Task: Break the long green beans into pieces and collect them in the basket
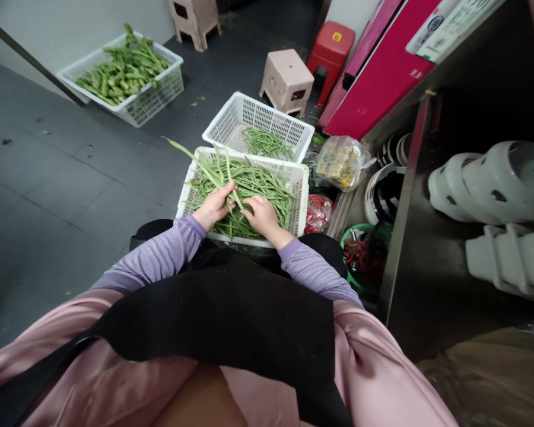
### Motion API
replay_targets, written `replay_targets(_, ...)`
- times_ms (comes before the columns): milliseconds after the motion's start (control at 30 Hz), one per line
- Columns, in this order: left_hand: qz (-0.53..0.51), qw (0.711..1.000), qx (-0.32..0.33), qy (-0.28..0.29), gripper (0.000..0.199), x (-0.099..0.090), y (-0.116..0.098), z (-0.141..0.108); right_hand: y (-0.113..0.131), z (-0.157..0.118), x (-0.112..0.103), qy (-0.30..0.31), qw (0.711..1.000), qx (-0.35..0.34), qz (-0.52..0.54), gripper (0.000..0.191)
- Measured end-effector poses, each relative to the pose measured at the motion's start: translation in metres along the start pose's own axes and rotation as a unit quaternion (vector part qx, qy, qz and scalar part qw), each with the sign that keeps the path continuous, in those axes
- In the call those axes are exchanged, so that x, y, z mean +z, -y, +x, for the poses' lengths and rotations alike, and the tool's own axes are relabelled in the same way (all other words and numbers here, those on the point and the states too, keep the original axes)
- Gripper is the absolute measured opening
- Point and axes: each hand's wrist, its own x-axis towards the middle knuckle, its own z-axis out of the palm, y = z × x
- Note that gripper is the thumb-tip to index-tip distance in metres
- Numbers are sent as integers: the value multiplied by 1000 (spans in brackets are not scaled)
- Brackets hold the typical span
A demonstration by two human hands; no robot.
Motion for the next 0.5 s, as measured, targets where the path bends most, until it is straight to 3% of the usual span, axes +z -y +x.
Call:
replay_targets(100,27,999,19,2,34,-1,1,-1,0,1,8,42,984,52,165,8)
replay_targets(233,40,998,47,15,37,-5,-10,2,-2,1,-1,192,896,114,384,19)
replay_targets(300,55,996,77,2,40,-7,-18,3,-3,1,-7,213,868,129,430,25)
replay_targets(367,76,989,127,-23,40,-8,-25,4,-4,0,-11,194,877,139,418,26)
replay_targets(500,103,969,218,-44,35,-10,-35,2,-12,3,-11,154,924,160,311,25)
